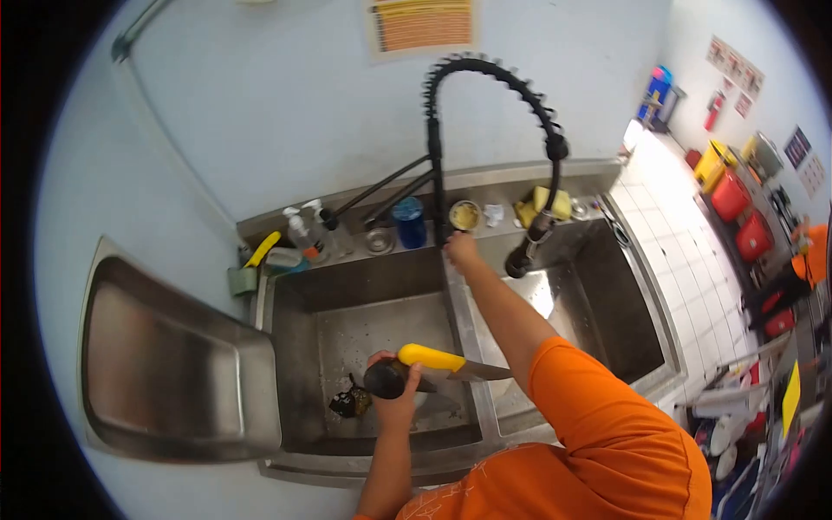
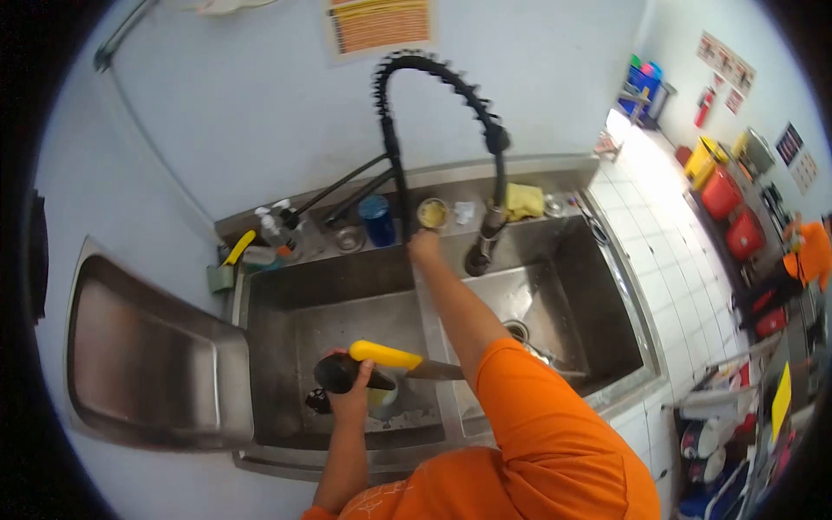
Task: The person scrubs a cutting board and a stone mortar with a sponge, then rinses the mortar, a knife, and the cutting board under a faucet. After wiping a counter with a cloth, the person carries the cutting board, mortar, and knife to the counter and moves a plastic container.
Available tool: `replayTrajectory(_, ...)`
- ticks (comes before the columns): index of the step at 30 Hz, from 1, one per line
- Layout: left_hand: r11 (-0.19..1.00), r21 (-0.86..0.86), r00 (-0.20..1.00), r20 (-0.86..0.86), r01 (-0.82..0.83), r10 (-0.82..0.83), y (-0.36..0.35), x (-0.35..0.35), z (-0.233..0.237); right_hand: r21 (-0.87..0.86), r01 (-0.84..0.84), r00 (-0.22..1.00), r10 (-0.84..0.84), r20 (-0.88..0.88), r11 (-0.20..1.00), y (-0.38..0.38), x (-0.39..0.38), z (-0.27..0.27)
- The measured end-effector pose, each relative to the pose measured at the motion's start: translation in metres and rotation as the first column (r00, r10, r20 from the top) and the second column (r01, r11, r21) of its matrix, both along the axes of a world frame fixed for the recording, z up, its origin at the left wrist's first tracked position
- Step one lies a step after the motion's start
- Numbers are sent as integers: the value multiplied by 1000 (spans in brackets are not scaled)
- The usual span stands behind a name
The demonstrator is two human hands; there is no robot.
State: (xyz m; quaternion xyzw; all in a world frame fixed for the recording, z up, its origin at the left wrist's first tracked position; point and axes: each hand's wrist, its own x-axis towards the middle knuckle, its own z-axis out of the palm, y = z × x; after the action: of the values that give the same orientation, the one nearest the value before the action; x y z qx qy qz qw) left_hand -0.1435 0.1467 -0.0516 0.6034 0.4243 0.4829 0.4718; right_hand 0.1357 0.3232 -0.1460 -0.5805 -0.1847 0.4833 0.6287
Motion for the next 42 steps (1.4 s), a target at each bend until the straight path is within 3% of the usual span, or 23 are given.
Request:
replayTrajectory(2,999,-8,998,49,-44,44,1,4,-2,139,-233,857,136,496,962,-16,-1,-14)
replayTrajectory(3,999,22,998,41,-39,38,1,4,-5,-12,-388,891,379,250,921,-65,-30,58)
replayTrajectory(4,998,52,999,46,-32,29,1,7,-8,270,-619,783,552,287,737,-99,-40,78)
replayTrajectory(5,999,31,997,69,-24,22,0,14,-3,250,-762,640,632,438,598,-133,-50,103)
replayTrajectory(7,998,4,993,94,70,-70,-10,29,3,-9,-801,493,667,559,599,-198,-61,116)
replayTrajectory(9,991,94,985,134,92,-104,-13,51,12,-136,-717,450,603,659,684,-242,-62,121)
replayTrajectory(12,938,87,940,35,335,-339,-38,88,39,-90,-440,571,356,740,893,-288,-54,124)
replayTrajectory(13,899,-20,898,67,438,-436,-49,99,53,2,-357,537,204,818,934,-299,-49,123)
replayTrajectory(17,703,163,721,-191,692,-666,-84,146,55,-129,-248,482,238,843,960,-381,-5,155)
replayTrajectory(21,561,108,571,-154,821,-806,-119,188,45,-136,-33,488,134,863,990,-471,17,149)
replayTrajectory(23,584,40,560,-346,811,-753,-131,208,36,-203,93,503,130,854,975,-518,27,152)
replayTrajectory(26,599,255,639,-464,759,-613,-162,236,29,2,196,624,-127,771,981,-588,42,149)
replayTrajectory(28,604,290,667,-413,742,-620,-158,254,3,281,456,664,-533,524,844,-632,48,137)
replayTrajectory(29,630,315,703,-365,710,-610,-157,262,-10,276,542,629,-601,494,794,-657,56,127)
replayTrajectory(30,612,306,684,-377,729,-625,-150,269,-13,325,629,647,-708,284,706,-684,64,114)
replayTrajectory(31,568,90,525,-519,818,-675,-142,275,-12,349,718,628,-777,49,602,-711,68,107)
replayTrajectory(32,519,-138,336,-619,844,-710,-144,279,-9,165,819,563,-825,-50,549,-747,70,117)
replayTrajectory(33,485,-479,369,-320,732,-873,-170,278,2,73,867,497,-841,-213,493,-780,79,96)
replayTrajectory(34,449,-616,450,-166,647,-877,-187,281,4,-8,914,383,-869,-315,406,-812,74,107)
replayTrajectory(37,461,-675,609,-22,576,-793,-215,307,-7,46,982,177,-825,-536,181,-897,66,87)
replayTrajectory(38,472,-680,648,5,561,-762,-222,316,-11,46,984,171,-830,-530,174,-920,65,82)
replayTrajectory(40,499,-678,711,50,540,-702,-238,336,-19,131,987,20,-740,-672,-92,-958,73,75)
replayTrajectory(42,525,-668,766,106,528,-634,-248,364,-24,219,960,26,-721,-693,-176,-990,94,70)
